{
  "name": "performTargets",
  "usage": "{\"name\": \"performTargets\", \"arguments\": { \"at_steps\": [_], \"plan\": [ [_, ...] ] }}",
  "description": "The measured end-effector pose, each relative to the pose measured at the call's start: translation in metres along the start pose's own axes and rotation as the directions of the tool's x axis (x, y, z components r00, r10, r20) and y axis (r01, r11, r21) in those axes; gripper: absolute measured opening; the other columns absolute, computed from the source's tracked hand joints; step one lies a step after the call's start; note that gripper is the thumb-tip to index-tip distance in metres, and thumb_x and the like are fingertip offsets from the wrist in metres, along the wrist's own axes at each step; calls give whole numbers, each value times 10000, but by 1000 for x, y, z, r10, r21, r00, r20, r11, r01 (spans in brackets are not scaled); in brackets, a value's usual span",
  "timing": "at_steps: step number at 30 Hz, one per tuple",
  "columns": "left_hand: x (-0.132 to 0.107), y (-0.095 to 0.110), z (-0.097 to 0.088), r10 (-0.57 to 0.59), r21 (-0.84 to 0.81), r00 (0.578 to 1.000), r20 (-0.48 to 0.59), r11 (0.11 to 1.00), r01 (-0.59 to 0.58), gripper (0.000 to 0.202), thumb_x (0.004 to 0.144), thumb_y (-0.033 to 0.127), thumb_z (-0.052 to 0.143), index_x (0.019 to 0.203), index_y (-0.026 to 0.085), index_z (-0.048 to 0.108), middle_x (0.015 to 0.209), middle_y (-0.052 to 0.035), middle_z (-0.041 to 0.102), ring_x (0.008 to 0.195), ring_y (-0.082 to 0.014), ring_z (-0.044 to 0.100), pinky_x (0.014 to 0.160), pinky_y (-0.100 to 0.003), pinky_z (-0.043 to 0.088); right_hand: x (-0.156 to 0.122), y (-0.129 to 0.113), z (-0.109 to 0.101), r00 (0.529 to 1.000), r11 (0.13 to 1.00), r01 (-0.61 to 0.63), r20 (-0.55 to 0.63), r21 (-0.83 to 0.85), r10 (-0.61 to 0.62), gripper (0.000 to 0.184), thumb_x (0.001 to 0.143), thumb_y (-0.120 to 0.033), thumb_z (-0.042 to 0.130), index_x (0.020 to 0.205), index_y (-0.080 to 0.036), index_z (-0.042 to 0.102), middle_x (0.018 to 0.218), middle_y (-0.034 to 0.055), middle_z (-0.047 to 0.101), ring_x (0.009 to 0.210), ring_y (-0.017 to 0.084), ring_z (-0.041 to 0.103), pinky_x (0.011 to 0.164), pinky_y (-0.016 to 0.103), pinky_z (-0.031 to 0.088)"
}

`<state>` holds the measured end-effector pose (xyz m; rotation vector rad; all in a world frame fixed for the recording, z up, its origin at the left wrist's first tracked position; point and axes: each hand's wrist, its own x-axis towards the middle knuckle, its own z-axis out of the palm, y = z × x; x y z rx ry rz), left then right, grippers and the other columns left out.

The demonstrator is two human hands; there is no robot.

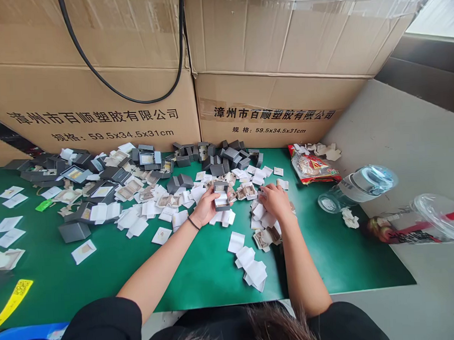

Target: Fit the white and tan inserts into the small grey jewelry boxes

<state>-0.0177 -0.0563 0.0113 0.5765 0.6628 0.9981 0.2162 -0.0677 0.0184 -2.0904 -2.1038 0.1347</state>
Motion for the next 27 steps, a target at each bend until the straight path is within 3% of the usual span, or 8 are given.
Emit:
{"name": "performTargets", "arguments": {
  "at_steps": [5, 11, 14, 17, 19, 22, 25, 27],
  "plan": [
    [0, 0, 0, -3, 8, 1000, 18, 1000, 3, 400, 748, 128, 549, 1138, 199, 504, 1026, -74, 643, 954, -227, 628, 804, -421, 521, 0, 7, 2, 999, 1000, -1, 44, 12, 0, 263, 807, -244, 549, 1057, -219, 628, 1139, 99, 540, 1030, 272, 446, 775, 361, 367],
    [0, 1, 1, -5, -1, 1000, -2, 1000, 5, 340, 764, 136, 532, 1100, 190, 528, 1032, -75, 650, 947, -223, 632, 813, -406, 518, 2, 4, 1, 995, 996, -36, 91, 79, 29, 160, 768, -312, 600, 871, -191, 614, 1113, 86, 522, 1006, 260, 440, 787, 377, 359],
    [0, 0, 2, -8, -3, 1000, -4, 1000, 8, 333, 771, 135, 522, 1099, 191, 529, 1024, -72, 653, 943, -223, 633, 803, -410, 521, 4, 3, 0, 993, 984, -55, 109, 171, 36, 144, 756, -325, 604, 754, -183, 580, 1066, 74, 536, 994, 255, 444, 803, 389, 353],
    [0, 0, 2, -7, 2, 1000, -16, 1000, 7, 321, 769, 133, 525, 1085, 188, 535, 991, -69, 659, 939, -223, 634, 807, -410, 518, 7, 6, -1, 999, 927, -36, 9, 373, 35, 145, 754, -302, 584, 704, -178, 527, 1008, 73, 542, 969, 229, 458, 805, 369, 364],
    [0, 0, 1, -9, 14, 1000, -13, 1000, 10, 323, 767, 142, 532, 1087, 187, 538, 985, -72, 661, 937, -227, 635, 812, -416, 514, 9, 7, -2, 996, 806, 10, -82, 592, 47, 168, 766, -321, 560, 703, -182, 489, 970, 66, 543, 928, 198, 478, 771, 330, 388],
    [0, 1, 1, -17, 27, 1000, 9, 999, 17, 358, 767, 161, 533, 1124, 187, 534, 1018, -80, 656, 943, -237, 634, 825, -432, 506, 11, 1, -5, 993, 406, 7, -55, 914, 106, 236, 774, -407, 549, 738, -202, 439, 818, 7, 530, 743, 132, 497, 632, 256, 414],
    [-1, 2, 0, -27, -1, 999, 46, 1000, 27, 400, 770, 161, 518, 1169, 186, 520, 1057, -83, 652, 969, -242, 628, 856, -435, 490, 10, -12, -7, 994, -24, -82, 84, 996, 75, 295, 725, -440, 619, 751, -214, 432, 682, -54, 472, 576, 76, 453, 516, 197, 398],
    [-1, 2, 0, -20, -39, 997, 68, 999, 23, 419, 781, 164, 495, 1200, 179, 505, 1083, -88, 648, 990, -245, 621, 877, -439, 477, 8, -22, -7, 989, -175, -133, 141, 976, 36, 312, 678, -416, 681, 749, -209, 458, 662, -63, 486, 540, 54, 455, 493, 173, 407]
  ]
}}
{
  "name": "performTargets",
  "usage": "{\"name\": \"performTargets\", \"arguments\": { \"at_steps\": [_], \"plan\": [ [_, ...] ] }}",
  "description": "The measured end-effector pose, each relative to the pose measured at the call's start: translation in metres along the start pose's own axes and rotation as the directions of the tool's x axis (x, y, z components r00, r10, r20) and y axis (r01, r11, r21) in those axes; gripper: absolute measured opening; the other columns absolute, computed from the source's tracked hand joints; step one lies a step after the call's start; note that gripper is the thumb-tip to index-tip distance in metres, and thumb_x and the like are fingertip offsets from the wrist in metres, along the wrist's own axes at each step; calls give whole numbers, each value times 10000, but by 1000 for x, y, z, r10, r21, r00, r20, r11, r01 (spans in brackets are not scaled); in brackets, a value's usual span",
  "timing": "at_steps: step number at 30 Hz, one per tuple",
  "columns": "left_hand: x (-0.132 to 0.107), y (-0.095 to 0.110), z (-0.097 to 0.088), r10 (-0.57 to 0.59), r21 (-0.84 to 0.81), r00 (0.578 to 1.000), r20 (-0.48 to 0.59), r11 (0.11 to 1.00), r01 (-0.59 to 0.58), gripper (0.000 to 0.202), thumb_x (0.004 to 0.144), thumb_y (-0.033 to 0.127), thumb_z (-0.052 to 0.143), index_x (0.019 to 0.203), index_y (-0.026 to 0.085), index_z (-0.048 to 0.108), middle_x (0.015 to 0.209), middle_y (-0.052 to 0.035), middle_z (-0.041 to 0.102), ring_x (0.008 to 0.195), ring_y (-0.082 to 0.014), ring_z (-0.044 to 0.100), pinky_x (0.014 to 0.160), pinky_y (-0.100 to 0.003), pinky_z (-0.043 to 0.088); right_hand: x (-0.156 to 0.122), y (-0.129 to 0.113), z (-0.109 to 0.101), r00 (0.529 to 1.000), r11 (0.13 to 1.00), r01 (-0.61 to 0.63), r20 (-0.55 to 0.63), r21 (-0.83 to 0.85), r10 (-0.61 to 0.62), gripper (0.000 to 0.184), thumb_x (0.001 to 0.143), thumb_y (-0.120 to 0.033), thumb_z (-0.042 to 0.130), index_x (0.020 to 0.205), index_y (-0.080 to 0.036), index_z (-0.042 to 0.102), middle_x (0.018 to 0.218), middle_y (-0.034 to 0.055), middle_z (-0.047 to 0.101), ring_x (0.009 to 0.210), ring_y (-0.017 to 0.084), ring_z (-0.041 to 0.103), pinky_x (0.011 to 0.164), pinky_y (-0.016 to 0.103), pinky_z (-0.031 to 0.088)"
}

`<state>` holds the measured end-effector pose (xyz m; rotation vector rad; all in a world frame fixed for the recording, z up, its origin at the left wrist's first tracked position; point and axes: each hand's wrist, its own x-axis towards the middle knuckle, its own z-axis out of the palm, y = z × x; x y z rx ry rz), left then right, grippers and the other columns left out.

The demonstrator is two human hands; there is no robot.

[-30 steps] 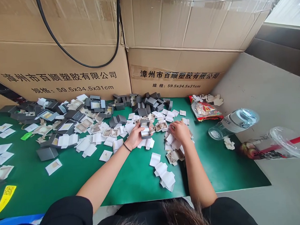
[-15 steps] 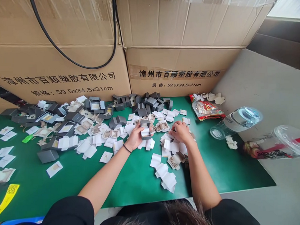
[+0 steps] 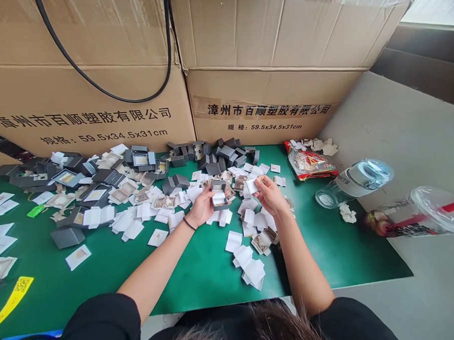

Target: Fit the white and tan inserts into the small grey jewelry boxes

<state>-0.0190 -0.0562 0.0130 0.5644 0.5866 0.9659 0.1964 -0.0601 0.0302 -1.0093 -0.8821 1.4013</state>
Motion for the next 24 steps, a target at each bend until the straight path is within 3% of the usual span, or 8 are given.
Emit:
{"name": "performTargets", "arguments": {
  "at_steps": [4, 8, 10, 15, 19, 24],
  "plan": [
    [0, 0, 0, 42, -80, 999, 9, 996, -41, 456, 810, 167, 451, 1266, 173, 460, 1138, -91, 633, 1038, -246, 603, 931, -449, 438, -3, 4, 12, 997, 991, -73, -24, 112, 76, 348, 583, -331, 771, 794, -203, 525, 674, -60, 561, 565, 51, 527, 568, 177, 488],
    [1, 0, 2, -9, -171, 997, 71, 985, 21, 444, 876, 283, 407, 1300, 156, 438, 1198, -117, 601, 1091, -269, 573, 963, -469, 405, -4, 8, 20, 996, 990, -76, -32, 120, 80, 378, 534, -258, 790, 825, -200, 558, 733, -42, 623, 635, 74, 587, 668, 217, 518],
    [1, 0, 3, -52, -183, 995, 86, 981, 67, 437, 897, 320, 385, 1298, 153, 443, 1215, -128, 587, 1104, -277, 565, 961, -476, 402, -4, 12, 23, 998, 996, -24, -60, 84, 29, 357, 551, -262, 774, 836, -199, 567, 751, -33, 635, 648, 85, 593, 676, 237, 514],
    [0, -4, 4, -98, -104, 993, 66, 989, 104, 405, 883, 170, 432, 1285, 218, 452, 1159, -92, 613, 1032, -227, 604, 919, -422, 439, -6, 21, 32, 969, 963, 218, -87, -155, -233, 249, 689, -335, 673, 879, -194, 598, 801, -1, 643, 718, 120, 603, 699, 263, 496],
    [-1, -7, 3, -111, -43, 991, 71, 993, 114, 374, 876, 180, 471, 1246, 228, 483, 1017, -70, 645, 897, -189, 631, 828, -378, 489, -13, 24, 40, 921, 843, 355, -2, -404, -388, 189, 774, -351, 593, 885, -199, 608, 844, 21, 642, 695, 139, 616, 670, 275, 504],
    [-1, -9, 2, -115, -15, 993, 4, 993, 115, 340, 868, 187, 501, 1207, 217, 498, 857, -33, 627, 753, -145, 615, 726, -334, 514, -20, 28, 45, 780, 508, 554, 199, -659, -593, 164, 870, -240, 470, 891, -210, 630, 933, 47, 641, 868, 156, 612, 775, 278, 493]
  ]
}}
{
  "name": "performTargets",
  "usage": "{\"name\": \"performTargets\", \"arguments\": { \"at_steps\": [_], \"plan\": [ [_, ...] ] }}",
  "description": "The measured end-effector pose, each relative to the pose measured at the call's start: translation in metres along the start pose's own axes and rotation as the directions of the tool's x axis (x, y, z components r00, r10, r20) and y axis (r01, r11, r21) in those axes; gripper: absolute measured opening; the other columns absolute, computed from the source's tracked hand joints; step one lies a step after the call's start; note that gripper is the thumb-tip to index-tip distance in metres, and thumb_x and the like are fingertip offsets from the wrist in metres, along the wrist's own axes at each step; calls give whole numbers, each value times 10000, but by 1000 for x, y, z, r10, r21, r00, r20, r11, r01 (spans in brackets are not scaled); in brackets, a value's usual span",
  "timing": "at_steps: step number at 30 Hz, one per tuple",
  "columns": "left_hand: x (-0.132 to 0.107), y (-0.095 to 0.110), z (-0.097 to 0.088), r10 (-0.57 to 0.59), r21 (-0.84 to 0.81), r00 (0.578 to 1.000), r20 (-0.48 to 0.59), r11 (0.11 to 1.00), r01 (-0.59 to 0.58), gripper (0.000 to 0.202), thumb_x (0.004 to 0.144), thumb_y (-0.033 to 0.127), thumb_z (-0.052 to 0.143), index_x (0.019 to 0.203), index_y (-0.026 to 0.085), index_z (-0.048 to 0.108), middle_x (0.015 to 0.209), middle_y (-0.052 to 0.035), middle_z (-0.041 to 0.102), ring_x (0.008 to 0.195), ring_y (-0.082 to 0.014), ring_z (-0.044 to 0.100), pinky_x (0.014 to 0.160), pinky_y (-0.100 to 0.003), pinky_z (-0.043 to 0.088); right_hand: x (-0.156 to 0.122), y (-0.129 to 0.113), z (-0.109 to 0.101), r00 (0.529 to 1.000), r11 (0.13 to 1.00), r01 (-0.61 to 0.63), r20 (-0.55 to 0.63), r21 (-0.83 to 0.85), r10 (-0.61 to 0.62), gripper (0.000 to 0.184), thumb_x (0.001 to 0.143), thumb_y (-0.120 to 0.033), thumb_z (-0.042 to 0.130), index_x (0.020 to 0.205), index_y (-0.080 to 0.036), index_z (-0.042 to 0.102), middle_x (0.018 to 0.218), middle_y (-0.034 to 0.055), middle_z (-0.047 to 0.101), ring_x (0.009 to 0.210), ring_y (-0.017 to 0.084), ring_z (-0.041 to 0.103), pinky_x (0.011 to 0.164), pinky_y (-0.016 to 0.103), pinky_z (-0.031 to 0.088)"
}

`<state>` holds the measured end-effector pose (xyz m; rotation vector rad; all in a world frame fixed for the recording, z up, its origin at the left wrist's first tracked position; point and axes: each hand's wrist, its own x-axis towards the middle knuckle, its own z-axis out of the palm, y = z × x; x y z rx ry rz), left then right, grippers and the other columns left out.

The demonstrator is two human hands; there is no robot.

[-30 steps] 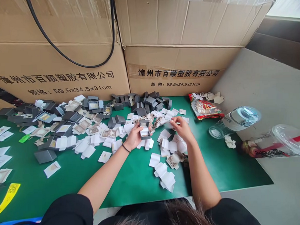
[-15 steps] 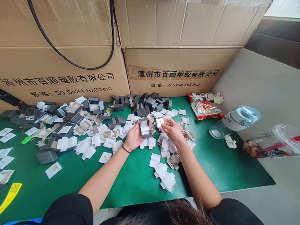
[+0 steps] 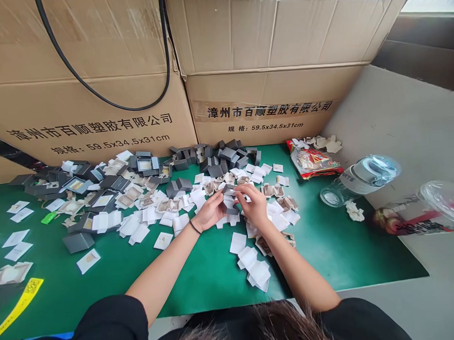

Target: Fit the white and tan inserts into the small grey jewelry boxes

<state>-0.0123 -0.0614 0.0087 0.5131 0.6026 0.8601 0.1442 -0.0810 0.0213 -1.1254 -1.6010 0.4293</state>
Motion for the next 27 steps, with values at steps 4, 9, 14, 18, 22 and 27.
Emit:
{"name": "performTargets", "arguments": {
  "at_steps": [4, 9, 14, 18, 22, 27],
  "plan": [
    [1, -1, -2, -1, 11, 1000, -5, 1000, 1, 344, 861, 183, 515, 1204, 207, 504, 884, -36, 613, 754, -128, 600, 758, -331, 511, -2, 6, 3, 995, 988, 96, 32, -123, -93, 211, 897, -203, 418, 932, -207, 625, 946, 59, 641, 898, 152, 603, 787, 269, 489],
    [2, -2, -5, 5, 48, 1000, -20, 999, -4, 347, 851, 227, 538, 1197, 236, 515, 822, -20, 588, 715, -132, 579, 712, -344, 518, -2, 11, 5, 995, 982, 101, 40, -157, -96, 213, 899, -203, 420, 929, -204, 631, 937, 58, 649, 883, 151, 605, 780, 268, 493],
    [3, -4, -7, 4, 65, 999, -35, 998, -1, 389, 844, 236, 551, 1230, 250, 501, 796, -19, 582, 706, -133, 574, 683, -323, 516, -4, 11, 8, 994, 978, 105, 12, -179, -104, 204, 885, -200, 445, 891, -200, 650, 902, 51, 673, 859, 154, 613, 762, 267, 491],
    [3, -3, -7, 7, 67, 1000, -13, 998, -6, 337, 846, 225, 547, 1182, 240, 537, 782, -13, 572, 691, -121, 565, 693, -320, 514, -4, 12, 11, 996, 976, 92, -3, -197, -94, 223, 888, -203, 434, 894, -206, 657, 893, 48, 677, 848, 156, 607, 752, 271, 490],
    [4, -3, -4, 12, 65, 1000, -17, 998, -11, 292, 850, 222, 537, 1141, 241, 547, 789, -4, 569, 667, -112, 553, 695, -318, 509, -3, 13, 12, 992, 957, 126, 27, -261, -123, 227, 888, -195, 439, 892, -213, 666, 870, 39, 675, 856, 175, 558, 770, 297, 473],
    [4, -4, -2, 31, 19, 996, -82, 999, -30, 257, 866, 197, 511, 1119, 227, 542, 907, -18, 602, 773, -117, 578, 757, -295, 492, -3, 11, 12, 987, 924, 161, 79, -348, -143, 234, 887, -189, 450, 893, -216, 683, 897, 53, 652, 889, 185, 499, 769, 293, 454]
  ]
}}
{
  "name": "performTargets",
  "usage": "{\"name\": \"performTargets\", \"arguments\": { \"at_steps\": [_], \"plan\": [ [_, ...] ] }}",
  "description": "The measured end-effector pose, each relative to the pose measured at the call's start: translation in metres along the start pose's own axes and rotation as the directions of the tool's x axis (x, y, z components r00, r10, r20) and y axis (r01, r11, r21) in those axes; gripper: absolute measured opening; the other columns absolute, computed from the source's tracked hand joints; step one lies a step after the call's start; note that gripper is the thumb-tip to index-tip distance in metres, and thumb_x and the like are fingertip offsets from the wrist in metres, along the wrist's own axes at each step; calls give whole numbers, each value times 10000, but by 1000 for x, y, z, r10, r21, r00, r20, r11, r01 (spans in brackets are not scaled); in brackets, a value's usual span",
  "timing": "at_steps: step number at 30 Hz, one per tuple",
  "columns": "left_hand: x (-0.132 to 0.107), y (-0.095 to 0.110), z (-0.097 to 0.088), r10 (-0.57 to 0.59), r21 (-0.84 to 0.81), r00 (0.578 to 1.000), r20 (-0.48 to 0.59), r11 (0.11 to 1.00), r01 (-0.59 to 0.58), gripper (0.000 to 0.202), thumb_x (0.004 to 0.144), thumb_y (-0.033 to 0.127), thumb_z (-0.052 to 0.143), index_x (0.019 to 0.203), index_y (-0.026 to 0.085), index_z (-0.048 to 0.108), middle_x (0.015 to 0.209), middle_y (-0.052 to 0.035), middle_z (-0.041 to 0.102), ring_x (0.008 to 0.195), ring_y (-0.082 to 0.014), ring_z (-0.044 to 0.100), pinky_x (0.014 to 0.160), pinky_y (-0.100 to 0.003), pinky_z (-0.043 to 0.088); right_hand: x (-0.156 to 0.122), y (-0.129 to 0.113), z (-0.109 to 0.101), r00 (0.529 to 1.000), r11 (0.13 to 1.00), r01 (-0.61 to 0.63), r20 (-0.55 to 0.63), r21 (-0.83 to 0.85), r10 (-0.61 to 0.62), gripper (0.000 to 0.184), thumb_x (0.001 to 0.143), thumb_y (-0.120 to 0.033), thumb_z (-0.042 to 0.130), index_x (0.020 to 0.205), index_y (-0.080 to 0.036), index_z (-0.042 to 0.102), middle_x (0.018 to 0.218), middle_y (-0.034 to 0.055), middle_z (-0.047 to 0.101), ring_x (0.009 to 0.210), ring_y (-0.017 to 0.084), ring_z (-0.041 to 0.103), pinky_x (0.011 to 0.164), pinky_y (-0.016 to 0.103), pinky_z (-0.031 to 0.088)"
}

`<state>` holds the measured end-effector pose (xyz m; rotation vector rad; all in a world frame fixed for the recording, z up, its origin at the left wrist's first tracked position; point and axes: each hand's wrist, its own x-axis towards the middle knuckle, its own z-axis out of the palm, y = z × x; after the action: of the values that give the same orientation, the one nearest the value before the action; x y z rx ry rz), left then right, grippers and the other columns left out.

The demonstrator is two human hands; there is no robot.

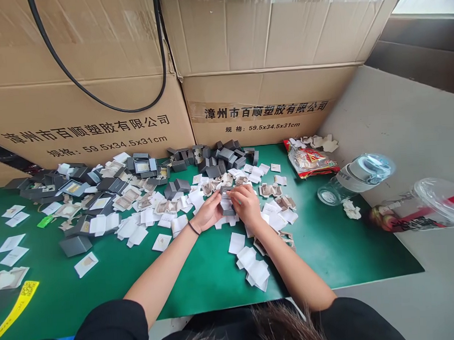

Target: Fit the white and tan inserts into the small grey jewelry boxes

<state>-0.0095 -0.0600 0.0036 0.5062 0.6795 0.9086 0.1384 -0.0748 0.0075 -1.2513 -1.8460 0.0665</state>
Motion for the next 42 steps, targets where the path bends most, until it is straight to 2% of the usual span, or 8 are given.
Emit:
{"name": "performTargets", "arguments": {
  "at_steps": [9, 18, 23, 27, 32, 35, 38, 42],
  "plan": [
    [0, 0, 0, 8, -27, 998, 65, 1000, -7, 247, 865, 191, 513, 1109, 216, 540, 992, -40, 626, 846, -138, 610, 821, -332, 493, 2, 0, -7, 966, 971, -9, 249, -238, 70, 342, 908, -184, 378, 1081, -292, 653, 871, 30, 616, 818, 159, 519, 624, 237, 413],
    [-5, 7, 4, -38, 44, 993, 113, 998, 33, 265, 856, 188, 529, 1119, 226, 533, 1091, -56, 609, 947, -173, 611, 868, -396, 495, 3, 0, -11, 907, 948, 133, 421, -289, 1, 395, 924, -159, 361, 1277, -251, 514, 1039, 67, 611, 986, 214, 460, 744, 315, 398],
    [-3, 8, 0, -44, 54, 992, 121, 998, 38, 276, 841, 167, 541, 1107, 240, 534, 1091, -50, 609, 943, -189, 621, 859, -451, 496, 3, -3, -11, 884, 920, 197, 466, -340, -17, 345, 928, -241, 396, 1242, -238, 539, 1078, 95, 571, 978, 246, 423, 767, 360, 353],
    [-2, 9, -2, -49, 28, 997, 62, 998, 47, 217, 850, 188, 531, 1065, 198, 563, 1002, -66, 643, 890, -192, 637, 838, -434, 507, 7, -2, -17, 871, 940, 198, 491, -277, -38, 388, 896, -151, 427, 1258, -266, 509, 1094, 71, 579, 987, 224, 441, 774, 331, 360],
    [-2, 10, -2, -80, -26, 995, 66, 996, 82, 286, 862, 215, 515, 1132, 132, 562, 1091, -127, 636, 1045, -244, 599, 874, -401, 496, 15, 3, -48, 909, 952, 36, 406, -304, 96, 305, 896, -281, 460, 1182, -198, 523, 1069, 91, 593, 980, 221, 491, 792, 324, 395],
    [-3, 10, -3, -87, -18, 992, 95, 996, 89, 303, 861, 221, 519, 1139, 112, 567, 1129, -143, 624, 1096, -251, 575, 865, -362, 504, 12, 0, -60, 801, 907, -39, 529, -419, 279, 357, 811, -458, 566, 1038, -183, 576, 1010, 104, 596, 948, 252, 520, 744, 337, 417],
    [-3, 9, -4, -74, -7, 992, 103, 997, 76, 289, 859, 203, 518, 1130, 119, 571, 1104, -136, 635, 1061, -245, 597, 831, -352, 516, 5, -11, -56, 680, 871, -28, 629, -491, 377, 370, 745, -410, 650, 1034, -188, 584, 1063, 116, 579, 979, 272, 531, 709, 326, 427],
    [-1, 10, -5, -87, 3, 988, 125, 996, 87, 290, 871, 213, 500, 1131, 106, 569, 1059, -144, 650, 990, -235, 631, 808, -352, 516, 1, -24, -41, 709, 876, 19, 624, -483, 329, 231, 788, -229, 573, 1015, -185, 574, 1062, 104, 592, 1004, 265, 539, 680, 301, 430]
  ]
}}
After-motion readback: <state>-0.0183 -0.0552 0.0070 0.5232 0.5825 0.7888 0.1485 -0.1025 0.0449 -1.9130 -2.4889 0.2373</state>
